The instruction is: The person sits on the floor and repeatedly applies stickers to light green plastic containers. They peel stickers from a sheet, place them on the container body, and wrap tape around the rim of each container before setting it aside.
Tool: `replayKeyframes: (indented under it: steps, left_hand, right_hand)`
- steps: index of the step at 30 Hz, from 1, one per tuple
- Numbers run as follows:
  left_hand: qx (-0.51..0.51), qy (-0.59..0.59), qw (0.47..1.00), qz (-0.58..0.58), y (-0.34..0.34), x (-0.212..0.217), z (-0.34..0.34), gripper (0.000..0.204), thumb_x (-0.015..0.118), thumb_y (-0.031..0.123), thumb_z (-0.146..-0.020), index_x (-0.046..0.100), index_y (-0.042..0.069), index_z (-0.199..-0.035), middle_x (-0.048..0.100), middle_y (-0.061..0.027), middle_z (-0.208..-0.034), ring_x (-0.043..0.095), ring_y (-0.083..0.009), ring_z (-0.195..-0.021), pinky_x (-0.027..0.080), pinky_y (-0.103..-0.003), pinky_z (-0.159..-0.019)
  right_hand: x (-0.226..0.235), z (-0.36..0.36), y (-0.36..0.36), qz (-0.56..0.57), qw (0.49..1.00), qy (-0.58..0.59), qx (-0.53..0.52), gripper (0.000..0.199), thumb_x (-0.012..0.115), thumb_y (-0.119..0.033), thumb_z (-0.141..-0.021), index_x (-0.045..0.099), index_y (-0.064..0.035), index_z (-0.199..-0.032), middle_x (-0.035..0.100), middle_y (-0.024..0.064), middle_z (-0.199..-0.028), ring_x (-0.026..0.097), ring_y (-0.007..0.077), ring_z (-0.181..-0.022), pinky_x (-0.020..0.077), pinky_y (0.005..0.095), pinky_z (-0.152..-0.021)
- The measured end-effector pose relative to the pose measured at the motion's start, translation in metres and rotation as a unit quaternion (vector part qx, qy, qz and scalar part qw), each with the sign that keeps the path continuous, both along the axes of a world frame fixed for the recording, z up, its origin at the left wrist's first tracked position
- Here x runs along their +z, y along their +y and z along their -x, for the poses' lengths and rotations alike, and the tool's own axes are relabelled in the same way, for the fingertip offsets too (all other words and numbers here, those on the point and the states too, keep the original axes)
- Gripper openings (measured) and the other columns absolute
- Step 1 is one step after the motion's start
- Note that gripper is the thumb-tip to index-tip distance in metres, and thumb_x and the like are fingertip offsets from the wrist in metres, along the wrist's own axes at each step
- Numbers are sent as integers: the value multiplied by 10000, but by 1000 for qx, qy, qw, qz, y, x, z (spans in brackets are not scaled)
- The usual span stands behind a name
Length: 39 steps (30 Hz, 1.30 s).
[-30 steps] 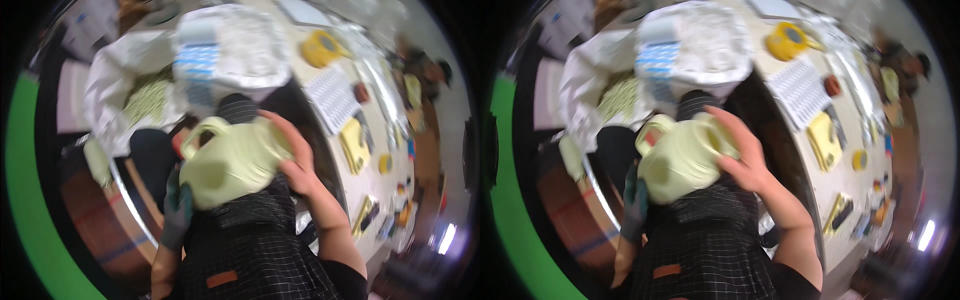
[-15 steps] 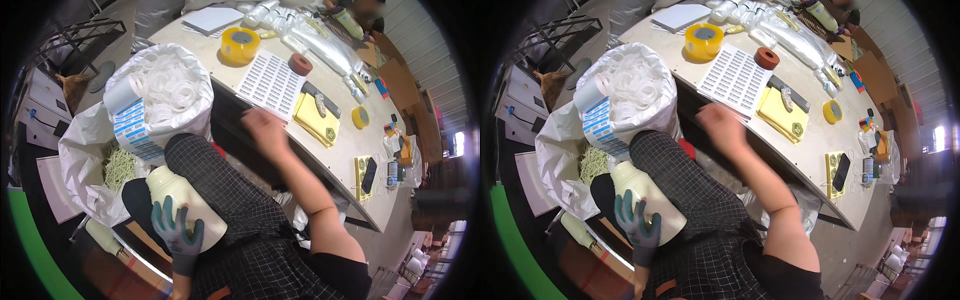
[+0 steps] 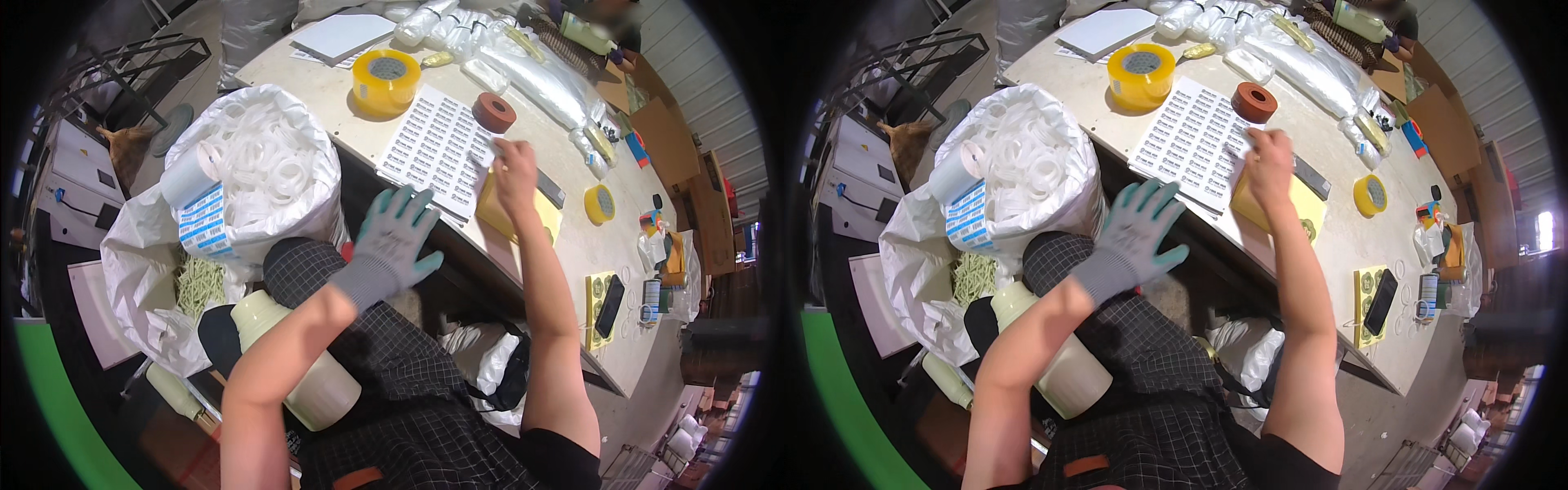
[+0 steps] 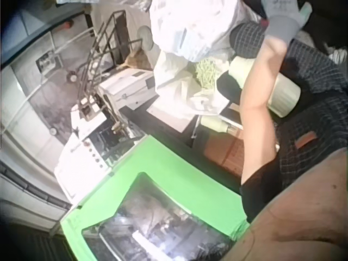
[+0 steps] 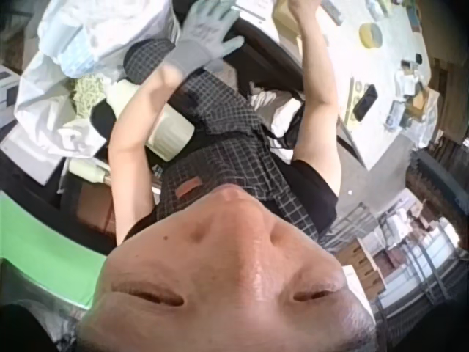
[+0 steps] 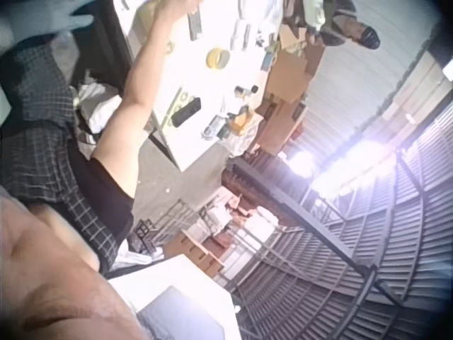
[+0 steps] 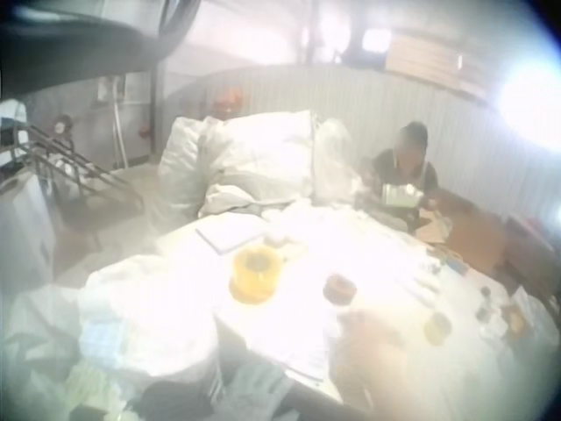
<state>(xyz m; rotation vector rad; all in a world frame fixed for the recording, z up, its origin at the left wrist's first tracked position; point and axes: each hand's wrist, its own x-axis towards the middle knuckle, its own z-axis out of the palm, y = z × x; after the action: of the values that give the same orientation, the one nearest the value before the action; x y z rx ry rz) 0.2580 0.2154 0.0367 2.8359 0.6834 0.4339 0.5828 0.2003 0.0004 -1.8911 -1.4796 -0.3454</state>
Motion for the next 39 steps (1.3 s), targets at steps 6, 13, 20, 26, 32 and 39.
replayKeyframes:
  steps: [6, 13, 20, 26, 32, 39]
  left_hand:
    - [-3, 86, 996, 19, 29, -77, -80, 928, 646, 663, -984, 404, 146, -1715, 305, -134, -1813, 241, -379, -1683, 125, -597, -1376]
    - [2, 67, 998, -3, 29, -84, -71, 923, 682, 612, -966, 400, 159, -1720, 290, -123, -1818, 228, -379, -1683, 114, -617, -1376]
    - [-6, 65, 998, 18, 29, -79, -72, 898, 706, 562, -973, 421, 141, -1713, 317, -132, -1804, 225, -379, -1687, 112, -603, -1378]
    - [-5, 77, 997, 8, 31, -79, -72, 887, 683, 591, -971, 442, 137, -1694, 325, -145, -1796, 233, -383, -1678, 119, -622, -1371]
    - [-9, 60, 998, 20, 29, -82, -77, 889, 716, 593, -943, 477, 129, -1663, 343, -142, -1783, 248, -373, -1673, 133, -624, -1368]
    - [11, 106, 993, -49, 32, -53, -65, 765, 710, 590, -966, 634, 114, -1560, 532, -139, -1676, 437, -357, -1572, 197, -577, -1337]
  right_hand:
    - [-29, 30, 72, 26, 995, -48, 80, 367, 732, 13, -864, 734, -92, -1216, 684, 153, -1198, 652, 392, -1142, 565, 475, -983]
    - [-30, 37, 115, 84, 996, -4, 23, 283, 788, -175, -921, 803, -116, -1197, 712, 121, -1163, 653, 364, -1128, 571, 468, -977]
    - [-39, 35, 132, 66, 998, 7, -7, 234, 755, -206, -934, 847, -105, -1123, 735, 116, -1141, 664, 360, -1100, 572, 453, -970]
    - [-36, 39, 143, 74, 997, -3, -25, 268, 724, -230, -972, 847, -97, -1169, 729, 156, -1131, 670, 378, -1094, 558, 477, -979]
    - [-32, 32, 143, 128, 991, -7, -35, 349, 680, -236, -985, 837, -143, -1282, 712, 159, -1182, 658, 379, -1097, 555, 488, -994]
    - [4, 71, 113, -61, 969, 205, 128, 345, 662, -62, -1067, 793, -105, -1383, 635, 90, -1101, 627, 192, -1002, 512, 300, -907]
